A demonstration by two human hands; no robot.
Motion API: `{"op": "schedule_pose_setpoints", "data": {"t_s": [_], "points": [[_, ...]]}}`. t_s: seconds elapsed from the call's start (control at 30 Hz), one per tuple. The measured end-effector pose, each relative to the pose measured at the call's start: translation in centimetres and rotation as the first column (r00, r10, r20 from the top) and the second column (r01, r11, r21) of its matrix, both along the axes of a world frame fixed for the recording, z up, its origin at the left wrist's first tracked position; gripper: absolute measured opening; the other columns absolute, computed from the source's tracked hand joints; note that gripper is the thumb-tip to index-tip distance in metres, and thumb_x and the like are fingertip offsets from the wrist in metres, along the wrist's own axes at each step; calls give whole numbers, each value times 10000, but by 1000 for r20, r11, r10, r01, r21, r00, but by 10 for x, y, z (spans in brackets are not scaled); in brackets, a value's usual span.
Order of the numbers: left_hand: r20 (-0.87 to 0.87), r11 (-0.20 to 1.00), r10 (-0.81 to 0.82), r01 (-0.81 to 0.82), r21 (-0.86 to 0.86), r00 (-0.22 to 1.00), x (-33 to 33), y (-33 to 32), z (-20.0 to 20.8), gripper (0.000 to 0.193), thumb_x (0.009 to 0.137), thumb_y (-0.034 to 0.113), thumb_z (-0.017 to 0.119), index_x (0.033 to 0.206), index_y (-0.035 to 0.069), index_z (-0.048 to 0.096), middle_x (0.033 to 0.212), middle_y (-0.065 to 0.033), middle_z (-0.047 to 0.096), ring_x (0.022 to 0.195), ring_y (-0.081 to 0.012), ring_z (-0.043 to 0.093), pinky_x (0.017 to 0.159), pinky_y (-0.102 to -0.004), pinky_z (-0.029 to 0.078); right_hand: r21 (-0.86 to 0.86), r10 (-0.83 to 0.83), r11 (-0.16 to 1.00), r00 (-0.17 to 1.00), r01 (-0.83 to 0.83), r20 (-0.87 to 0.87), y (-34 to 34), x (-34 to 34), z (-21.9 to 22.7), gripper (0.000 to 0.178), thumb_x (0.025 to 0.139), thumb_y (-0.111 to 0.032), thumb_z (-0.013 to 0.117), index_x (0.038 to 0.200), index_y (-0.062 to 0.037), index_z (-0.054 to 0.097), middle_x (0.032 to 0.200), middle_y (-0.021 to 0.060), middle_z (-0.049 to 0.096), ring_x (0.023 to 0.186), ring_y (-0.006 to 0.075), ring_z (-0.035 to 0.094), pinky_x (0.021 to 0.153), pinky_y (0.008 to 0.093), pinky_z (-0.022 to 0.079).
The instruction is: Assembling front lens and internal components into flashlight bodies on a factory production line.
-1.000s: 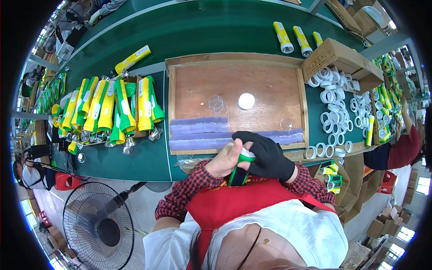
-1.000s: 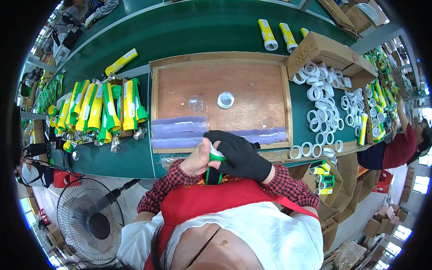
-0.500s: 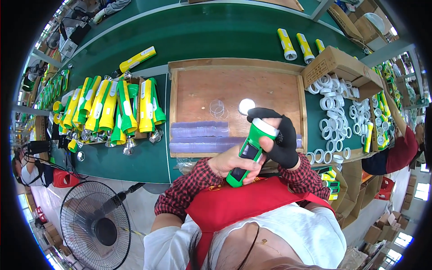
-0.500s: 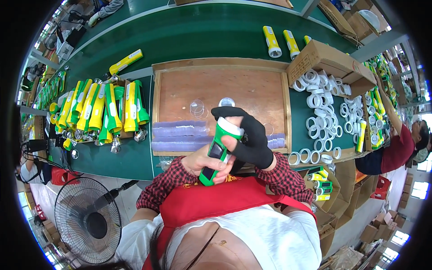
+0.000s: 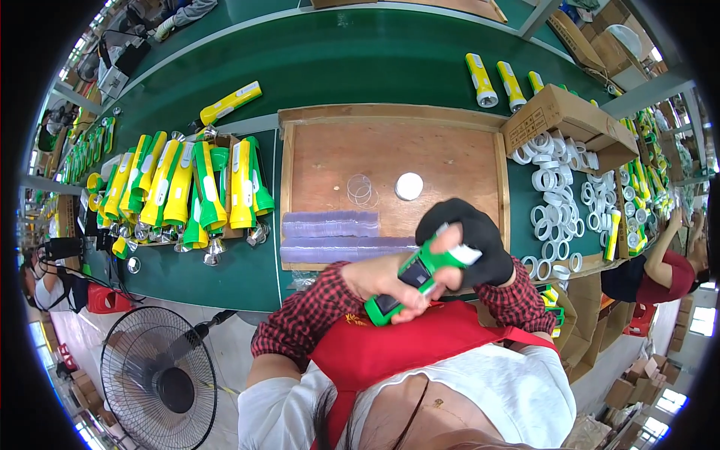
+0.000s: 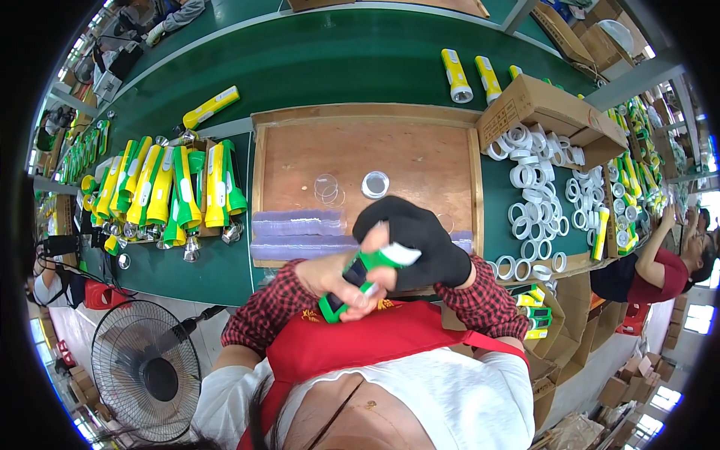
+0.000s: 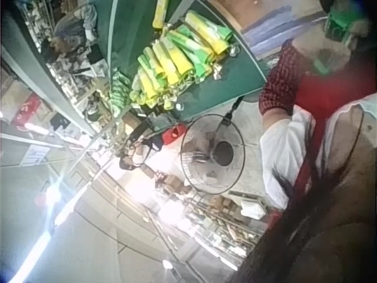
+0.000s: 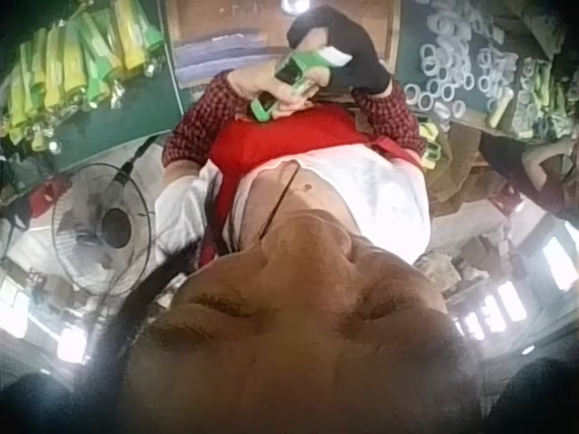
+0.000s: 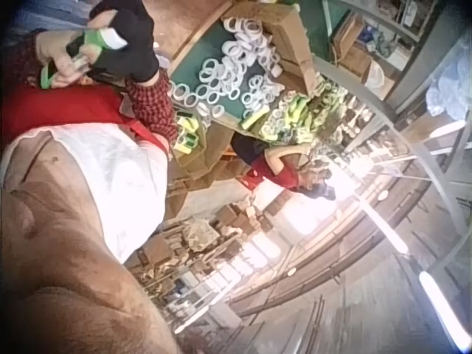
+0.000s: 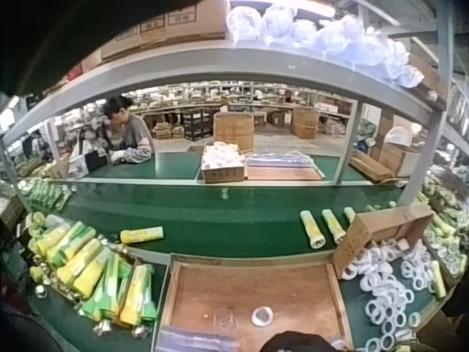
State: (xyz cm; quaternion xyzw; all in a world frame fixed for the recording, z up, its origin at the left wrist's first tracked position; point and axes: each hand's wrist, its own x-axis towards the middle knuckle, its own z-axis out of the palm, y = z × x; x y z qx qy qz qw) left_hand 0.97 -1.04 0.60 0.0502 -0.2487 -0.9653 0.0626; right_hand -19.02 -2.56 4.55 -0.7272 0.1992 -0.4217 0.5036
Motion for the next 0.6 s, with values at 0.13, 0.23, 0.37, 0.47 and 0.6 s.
{"op": "schedule_pose_setpoints", "data": {"t_s": [0.13,0.23,0.37,0.47,0.6], "points": [[388,808,330,-45,-587,861,0,-25,0,351,753,158,748,989,10,535,729,-108,626,605,-220,647,554,-340,528,27,-381,908,853,417,-356,-1,4,-10,353,798,-193,741,1069,-42,573,980,124,615,876,234,638,737,319,494],[220,94,859,279,-956,463,-12,-26,-26,483,706,144,734,1099,-7,497,785,-154,635,724,-272,665,688,-367,535,63,-509,803,737,593,-444,-8,8,-39,374,844,-231,711,1114,-36,541,983,157,610,887,282,650,747,341,505],[331,894,247,-83,-441,911,4,-32,3,393,819,176,723,1082,4,488,652,-30,564,522,-110,568,478,-253,466,25,-195,977,932,212,-305,-23,-10,-15,510,949,-483,523,1172,-25,541,991,141,605,889,268,641,782,340,487],[337,906,173,-16,-423,925,7,-30,1,303,836,180,702,996,9,510,664,-43,569,520,-116,580,472,-261,472,27,-160,985,952,173,-263,-24,-2,-8,402,1009,-386,435,1102,-17,563,970,112,615,883,228,625,795,313,473],[440,520,676,40,-853,591,0,-45,-12,471,728,197,721,1081,-34,513,815,-174,653,604,-244,656,556,-342,519,33,-359,915,849,402,-388,-38,7,-41,304,1024,-271,382,1010,-33,571,917,104,625,827,185,612,743,303,472]]}}
